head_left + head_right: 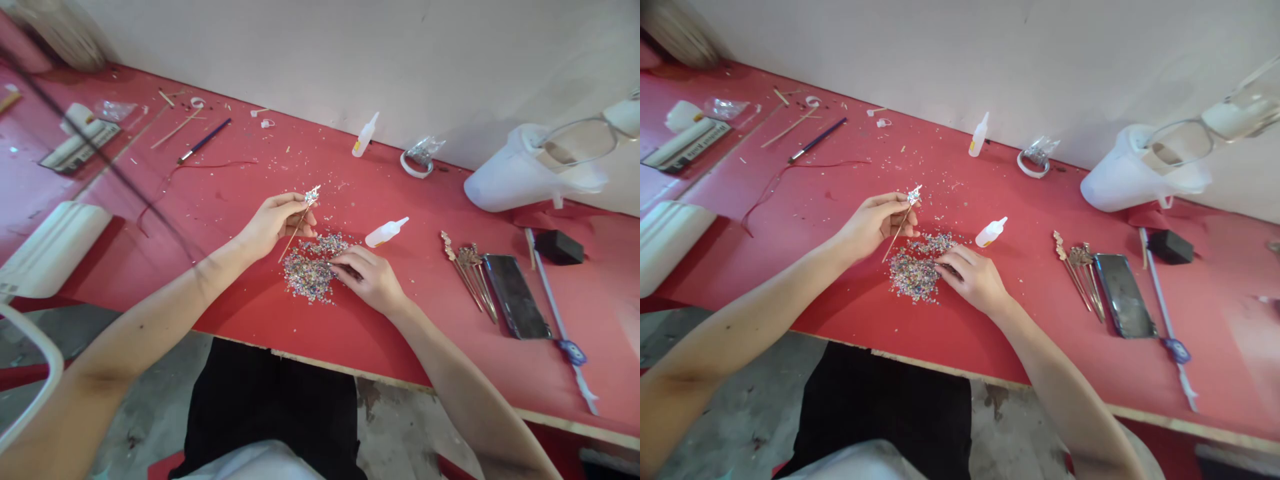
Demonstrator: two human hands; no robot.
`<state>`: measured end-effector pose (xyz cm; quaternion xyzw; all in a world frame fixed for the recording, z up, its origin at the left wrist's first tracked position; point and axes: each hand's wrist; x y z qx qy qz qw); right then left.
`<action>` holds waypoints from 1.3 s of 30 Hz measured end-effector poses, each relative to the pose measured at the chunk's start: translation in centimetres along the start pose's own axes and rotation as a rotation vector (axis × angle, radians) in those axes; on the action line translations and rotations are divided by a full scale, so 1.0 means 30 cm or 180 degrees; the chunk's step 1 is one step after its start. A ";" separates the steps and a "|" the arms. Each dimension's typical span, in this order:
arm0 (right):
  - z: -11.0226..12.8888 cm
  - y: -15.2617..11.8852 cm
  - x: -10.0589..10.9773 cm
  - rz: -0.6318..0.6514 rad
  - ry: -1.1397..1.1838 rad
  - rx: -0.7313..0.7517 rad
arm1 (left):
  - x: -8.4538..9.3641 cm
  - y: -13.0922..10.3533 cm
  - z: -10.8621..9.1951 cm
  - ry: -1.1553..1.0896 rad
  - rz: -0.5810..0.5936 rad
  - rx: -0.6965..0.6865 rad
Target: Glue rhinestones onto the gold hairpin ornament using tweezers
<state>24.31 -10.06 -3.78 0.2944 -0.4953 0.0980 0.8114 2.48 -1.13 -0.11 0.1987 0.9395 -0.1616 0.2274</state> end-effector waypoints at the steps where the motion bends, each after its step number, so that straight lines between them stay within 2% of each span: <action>1: 0.003 0.001 -0.001 0.0095 -0.0031 0.0079 | 0.003 0.003 0.002 0.0006 -0.0027 -0.0014; 4: 0.007 -0.003 0.005 0.0350 0.0071 0.0411 | 0.011 0.010 0.012 0.0072 -0.0037 0.0005; 6: 0.004 -0.009 0.012 0.0350 0.0200 0.0534 | 0.016 0.012 0.017 0.0145 -0.0039 0.0003; 14: -0.018 -0.011 0.019 -0.0027 0.0008 0.0114 | 0.020 0.018 0.016 0.0202 -0.0147 -0.0176; 17: -0.016 -0.010 0.016 0.0133 0.0032 0.0357 | 0.018 0.015 0.014 0.0217 -0.0102 -0.0157; 20: -0.018 -0.010 0.017 0.0136 0.0115 0.0545 | 0.019 0.011 0.016 0.0174 0.0162 -0.0093; 23: -0.029 -0.010 0.020 -0.0011 0.0114 0.0392 | 0.022 0.008 0.023 0.0222 0.0512 0.0188; 25: -0.039 -0.010 0.021 -0.0045 0.0093 0.0276 | 0.024 0.006 0.025 0.0285 0.0588 0.0290; 32: -0.046 -0.012 0.014 -0.0277 0.0039 -0.0080 | 0.031 0.011 0.013 0.0330 0.0322 -0.0056; 39: -0.046 -0.011 0.011 -0.0274 0.0069 -0.0128 | 0.016 -0.005 0.028 0.0546 0.0785 0.0708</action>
Point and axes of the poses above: each hand's wrist, its own y-axis towards the middle knuckle, its own x-axis out of the back of the hand, z = x × y, and after that the axes turned 10 degrees about -y, right-handed
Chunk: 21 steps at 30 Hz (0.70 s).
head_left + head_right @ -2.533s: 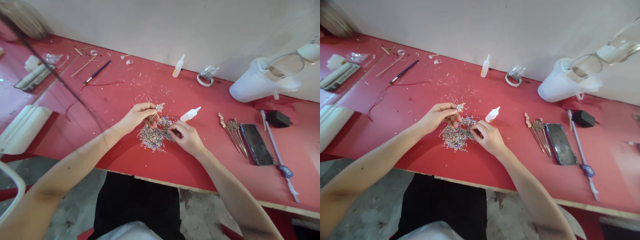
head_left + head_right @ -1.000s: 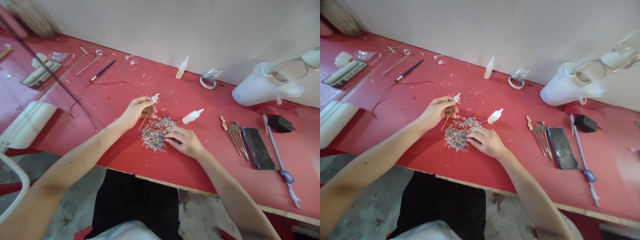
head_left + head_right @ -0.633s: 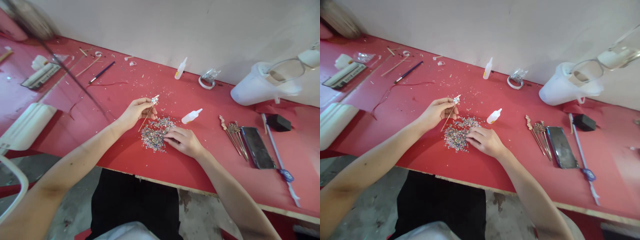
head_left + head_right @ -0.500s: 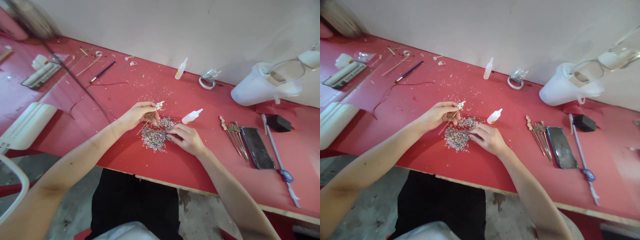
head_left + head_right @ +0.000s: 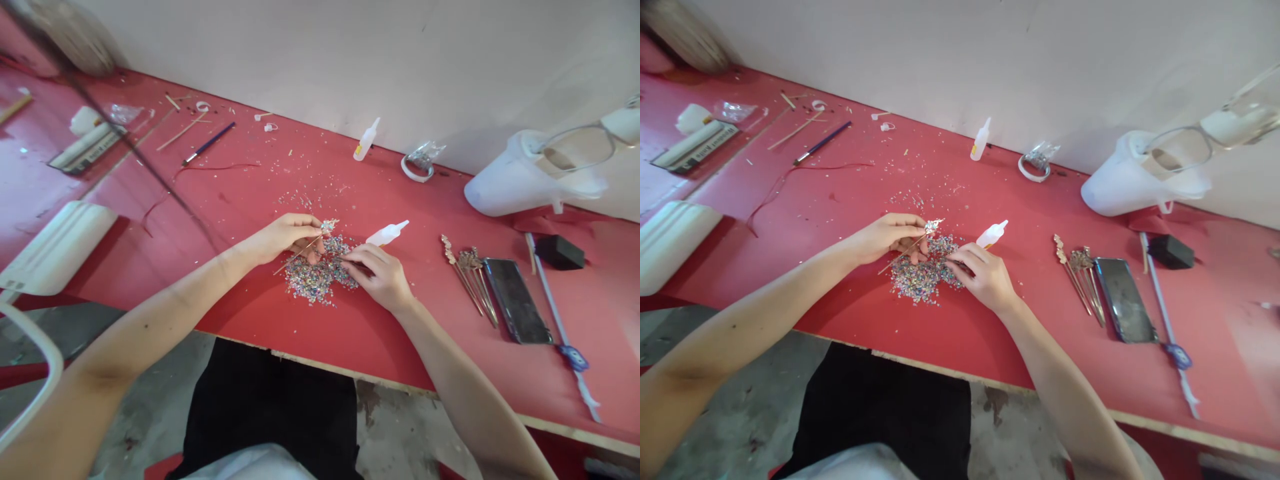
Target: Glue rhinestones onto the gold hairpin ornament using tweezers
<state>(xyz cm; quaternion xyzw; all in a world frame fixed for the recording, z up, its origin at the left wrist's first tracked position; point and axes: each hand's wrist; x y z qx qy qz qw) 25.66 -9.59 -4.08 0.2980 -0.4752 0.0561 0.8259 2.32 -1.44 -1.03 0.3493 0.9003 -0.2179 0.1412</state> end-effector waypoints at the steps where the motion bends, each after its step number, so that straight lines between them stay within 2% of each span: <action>1: 0.001 0.001 0.000 0.0008 -0.0003 0.0013 | -0.002 -0.001 -0.001 0.0006 -0.0026 -0.0021; 6: 0.004 0.002 0.001 -0.0008 0.0052 0.0044 | 0.001 0.002 -0.015 -0.0021 -0.0309 -0.0365; 13: 0.000 -0.001 0.000 -0.0018 0.0047 0.0054 | 0.000 0.000 -0.017 0.0175 -0.0119 0.0034; 21: 0.022 0.015 -0.013 -0.0117 -0.0038 -0.0201 | 0.010 0.004 -0.025 0.0047 -0.0602 -0.0440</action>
Point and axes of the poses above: each hand's wrist, its own y-axis towards the middle knuckle, its own x-axis out of the back of the hand, z = x × y, and after that the axes turned 10 degrees about -y, right-handed
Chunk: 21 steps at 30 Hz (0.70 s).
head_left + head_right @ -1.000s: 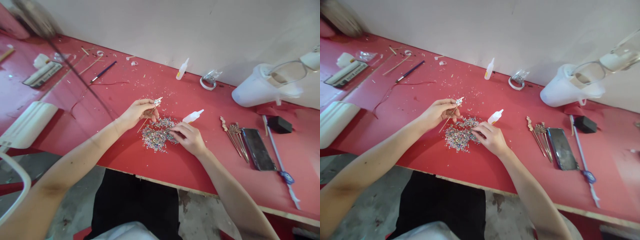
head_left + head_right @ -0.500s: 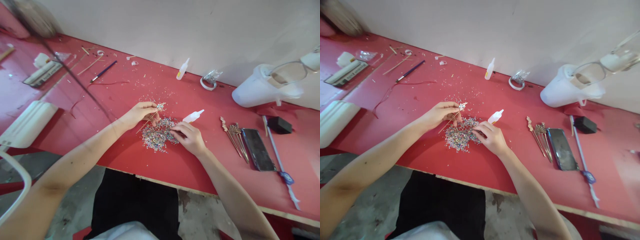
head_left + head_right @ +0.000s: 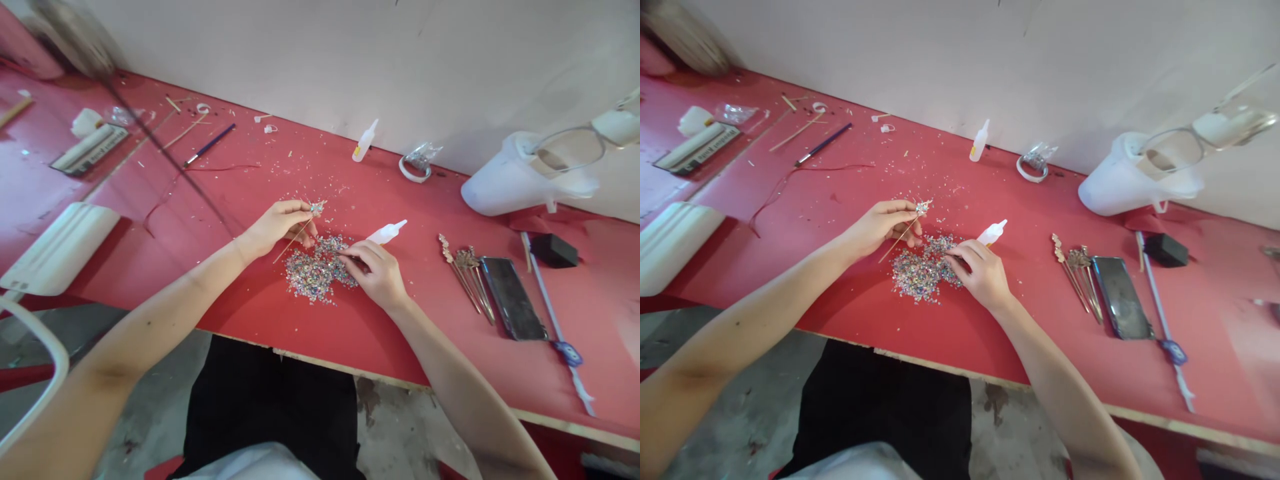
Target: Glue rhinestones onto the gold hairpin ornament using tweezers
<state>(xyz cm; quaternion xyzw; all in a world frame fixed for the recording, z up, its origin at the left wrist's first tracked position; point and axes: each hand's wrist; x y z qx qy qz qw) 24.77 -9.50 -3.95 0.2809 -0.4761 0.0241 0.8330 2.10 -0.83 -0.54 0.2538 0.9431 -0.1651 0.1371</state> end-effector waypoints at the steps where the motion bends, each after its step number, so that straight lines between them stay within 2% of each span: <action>1: 0.005 0.004 -0.005 -0.0022 -0.0052 -0.0026 | 0.001 0.002 0.002 -0.0007 -0.0026 -0.0022; 9: 0.016 0.046 -0.033 -0.0007 -0.0459 0.0155 | 0.011 0.020 0.030 -0.0157 0.0218 -0.0069; 17: 0.008 0.083 -0.063 0.0199 -0.0413 0.0353 | 0.018 0.018 0.022 -0.0083 0.0059 -0.0056; 21: 0.011 0.083 -0.058 0.0116 -0.0360 0.0402 | 0.028 0.024 0.026 -0.0079 0.0065 -0.0108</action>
Point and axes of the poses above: each hand's wrist, its own y-axis towards the middle knuckle, its own x-axis out of the back of the hand, z = x × y, and after that the axes turned 10 degrees about -y, right-handed
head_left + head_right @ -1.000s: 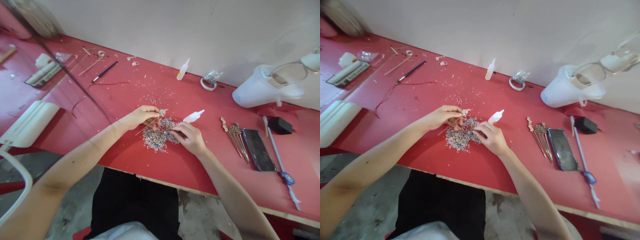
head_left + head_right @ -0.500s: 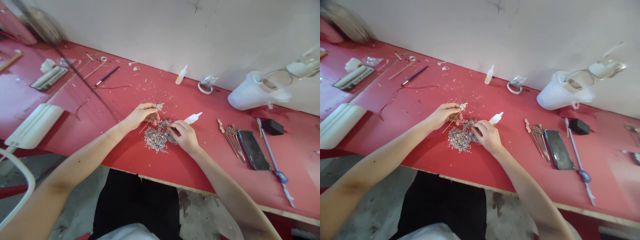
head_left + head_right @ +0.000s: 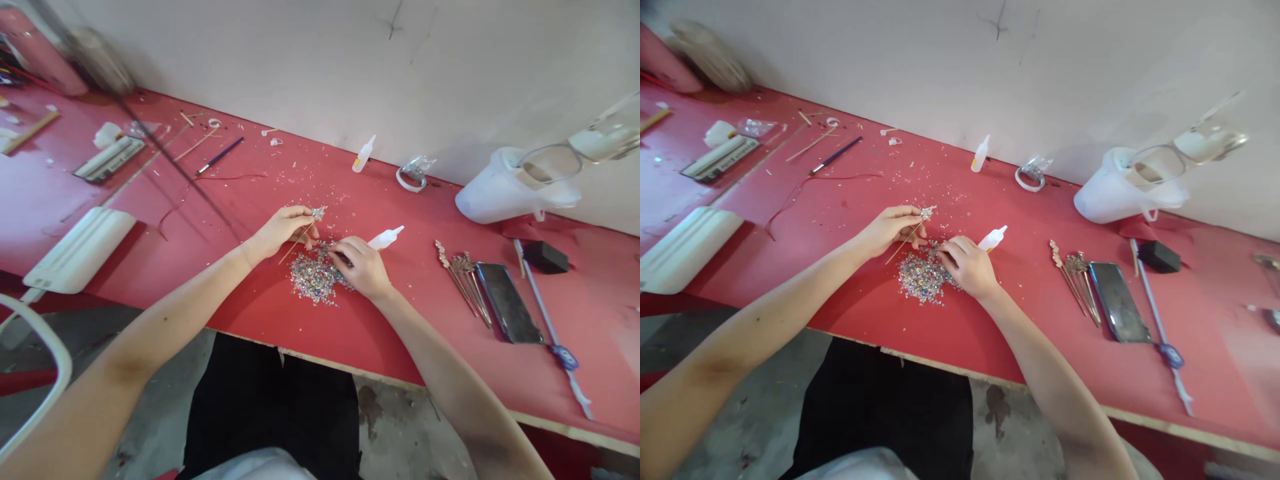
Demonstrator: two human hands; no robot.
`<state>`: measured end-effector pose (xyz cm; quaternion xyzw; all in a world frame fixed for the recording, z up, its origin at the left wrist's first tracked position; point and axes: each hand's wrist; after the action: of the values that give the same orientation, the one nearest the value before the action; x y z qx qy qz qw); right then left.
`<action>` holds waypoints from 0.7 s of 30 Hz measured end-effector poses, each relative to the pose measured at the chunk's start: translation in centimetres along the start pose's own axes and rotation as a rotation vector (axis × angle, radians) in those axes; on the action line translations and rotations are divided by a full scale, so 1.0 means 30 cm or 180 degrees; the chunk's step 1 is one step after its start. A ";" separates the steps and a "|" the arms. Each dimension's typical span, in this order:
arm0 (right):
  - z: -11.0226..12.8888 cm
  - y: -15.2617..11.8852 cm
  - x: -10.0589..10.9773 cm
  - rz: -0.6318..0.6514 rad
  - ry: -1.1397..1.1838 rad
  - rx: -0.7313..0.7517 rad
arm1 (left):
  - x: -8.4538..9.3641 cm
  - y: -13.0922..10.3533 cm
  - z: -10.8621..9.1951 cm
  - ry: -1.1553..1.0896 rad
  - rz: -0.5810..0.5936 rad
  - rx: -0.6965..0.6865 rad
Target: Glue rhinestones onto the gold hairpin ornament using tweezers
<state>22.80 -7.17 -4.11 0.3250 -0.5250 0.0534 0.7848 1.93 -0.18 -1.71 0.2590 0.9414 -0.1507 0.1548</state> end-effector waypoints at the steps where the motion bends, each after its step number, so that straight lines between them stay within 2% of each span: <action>1: 0.000 -0.001 0.003 -0.0049 0.0033 -0.0016 | 0.002 0.002 0.002 -0.0017 0.0018 0.0009; 14: 0.000 0.000 0.008 0.0085 0.0034 -0.0024 | -0.018 -0.017 -0.011 0.0060 0.0103 0.0267; 21: -0.005 -0.001 0.013 0.0111 0.0050 -0.0029 | -0.014 -0.016 -0.025 0.0094 0.0059 0.0188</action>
<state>23.09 -7.21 -3.83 0.3117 -0.5246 0.0672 0.7894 1.87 -0.49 -0.78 0.2744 0.9363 -0.1731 0.1346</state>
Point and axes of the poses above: each hand's wrist, its own y-axis towards the middle knuckle, its own x-axis out of the back of the hand, z = x × y, and after that the axes turned 10 degrees about -y, right-handed
